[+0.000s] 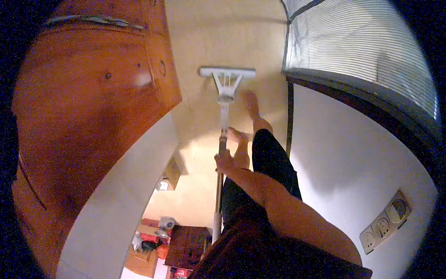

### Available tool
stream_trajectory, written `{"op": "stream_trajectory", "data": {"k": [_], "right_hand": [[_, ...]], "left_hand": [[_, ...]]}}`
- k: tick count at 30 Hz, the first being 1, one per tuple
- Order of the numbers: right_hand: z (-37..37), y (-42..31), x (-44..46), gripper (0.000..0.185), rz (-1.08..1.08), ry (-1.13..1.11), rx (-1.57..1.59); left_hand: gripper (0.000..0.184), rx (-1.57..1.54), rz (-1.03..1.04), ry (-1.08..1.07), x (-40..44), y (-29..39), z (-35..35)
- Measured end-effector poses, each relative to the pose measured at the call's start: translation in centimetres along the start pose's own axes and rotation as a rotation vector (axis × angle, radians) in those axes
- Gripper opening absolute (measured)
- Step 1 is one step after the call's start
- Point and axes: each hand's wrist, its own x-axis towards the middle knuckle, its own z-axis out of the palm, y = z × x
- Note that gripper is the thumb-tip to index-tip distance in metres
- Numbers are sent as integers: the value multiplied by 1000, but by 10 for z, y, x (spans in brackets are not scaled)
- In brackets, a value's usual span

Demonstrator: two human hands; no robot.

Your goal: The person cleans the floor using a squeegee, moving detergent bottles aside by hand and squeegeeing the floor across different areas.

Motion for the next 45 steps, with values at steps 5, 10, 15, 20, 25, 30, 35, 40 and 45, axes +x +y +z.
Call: {"op": "stream_trajectory", "data": {"k": [5,10,15,20,25,30,35,40,45], "right_hand": [[19,-17,-21,18,129,48,133],[-74,-130,116,15,-315,123,145],[-193,-374,191,42,-595,241,-91],[-245,-372,316,27,-647,-3,-63],[-184,-232,168,21,-463,101,-111],[-107,-58,20,15,2,13,259],[-89,-11,58,14,-9,-104,664],[-144,-144,94,25,-170,100,303],[-259,-332,159,35,-388,250,-63]], "left_hand": [[45,36,21,77,32,-58,2],[42,20,284,123,103,88,45],[40,-330,551,-9,114,322,33],[36,-407,504,-90,106,376,47],[44,-17,263,12,83,244,61],[45,127,19,11,17,126,45],[46,100,-26,41,-11,85,41],[48,104,306,92,64,139,75],[44,-228,562,-10,77,330,95]]}}
